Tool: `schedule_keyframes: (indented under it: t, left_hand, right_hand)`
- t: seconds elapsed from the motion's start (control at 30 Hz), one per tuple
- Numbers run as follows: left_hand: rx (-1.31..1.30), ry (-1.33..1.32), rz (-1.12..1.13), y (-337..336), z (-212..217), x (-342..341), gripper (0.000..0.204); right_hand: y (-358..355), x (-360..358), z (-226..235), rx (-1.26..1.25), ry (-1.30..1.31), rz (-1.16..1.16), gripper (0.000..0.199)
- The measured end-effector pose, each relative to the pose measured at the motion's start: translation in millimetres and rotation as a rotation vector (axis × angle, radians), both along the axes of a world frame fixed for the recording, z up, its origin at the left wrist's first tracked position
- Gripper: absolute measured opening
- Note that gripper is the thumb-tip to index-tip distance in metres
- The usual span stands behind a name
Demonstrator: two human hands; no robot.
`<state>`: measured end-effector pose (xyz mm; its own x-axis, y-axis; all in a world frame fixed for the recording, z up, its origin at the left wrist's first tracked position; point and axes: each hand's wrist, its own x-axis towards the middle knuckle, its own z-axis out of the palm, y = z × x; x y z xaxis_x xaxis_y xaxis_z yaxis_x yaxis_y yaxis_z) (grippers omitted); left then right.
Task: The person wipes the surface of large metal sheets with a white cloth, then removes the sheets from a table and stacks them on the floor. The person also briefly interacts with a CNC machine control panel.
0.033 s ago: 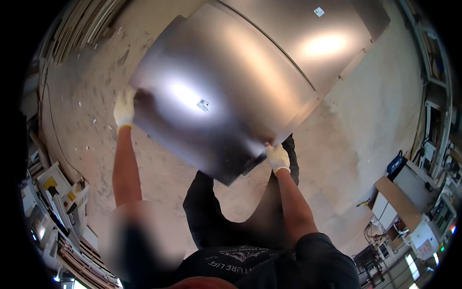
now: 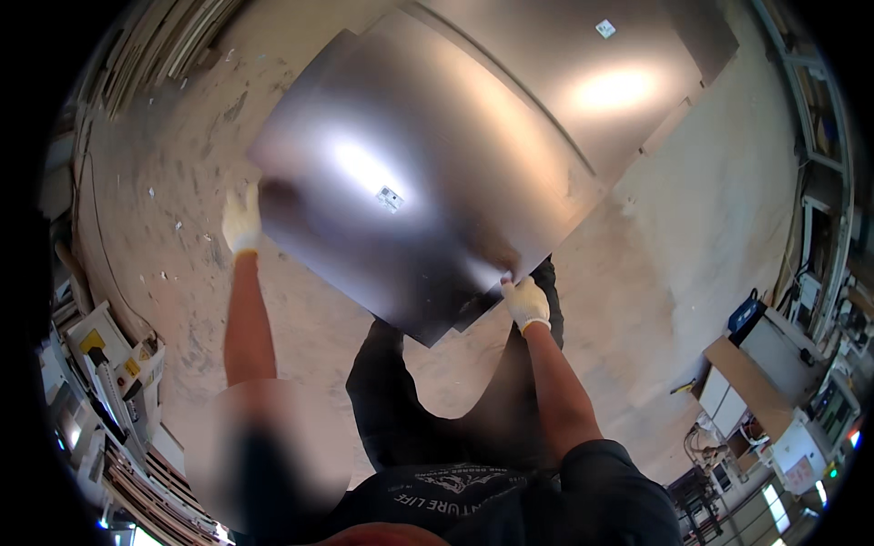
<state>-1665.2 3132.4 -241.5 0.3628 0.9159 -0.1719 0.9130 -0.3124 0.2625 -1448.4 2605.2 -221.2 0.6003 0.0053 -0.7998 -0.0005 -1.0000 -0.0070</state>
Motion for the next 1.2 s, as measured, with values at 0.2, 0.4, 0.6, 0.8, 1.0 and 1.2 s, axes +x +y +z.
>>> schedule_keyframes:
  t: [0.2, 0.4, 0.6, 0.8, 1.0, 1.2]
  left_hand:
    - [-0.687, -0.593, 0.919, -228, -116, -128, 0.074]
    - [-0.851, -1.061, 1.233, -285, -116, -55, 0.06]
    - [-0.936, -1.1, 1.165, -259, -129, -56, 0.06]
    - [-1.076, -1.042, 1.105, -258, -125, -56, 0.048]
    - [-1.05, -1.018, 1.075, -259, -129, -58, 0.038]
    - [-1.133, -0.775, 1.03, -252, -127, -60, 0.055]
  right_hand:
    - [-36, -15, 30, 0.165, 0.224, 0.266, 0.032]
    - [-90, -10, 39, 0.249, 0.168, 0.077, 0.032]
    - [-100, 19, 66, 0.121, 0.109, 0.035, 0.03]
    - [-120, -4, 66, 0.295, -0.021, 0.186, 0.028]
    - [-118, -23, 64, 0.323, -0.07, 0.213, 0.024]
    - [-120, -33, 65, 0.321, -0.058, 0.158, 0.024]
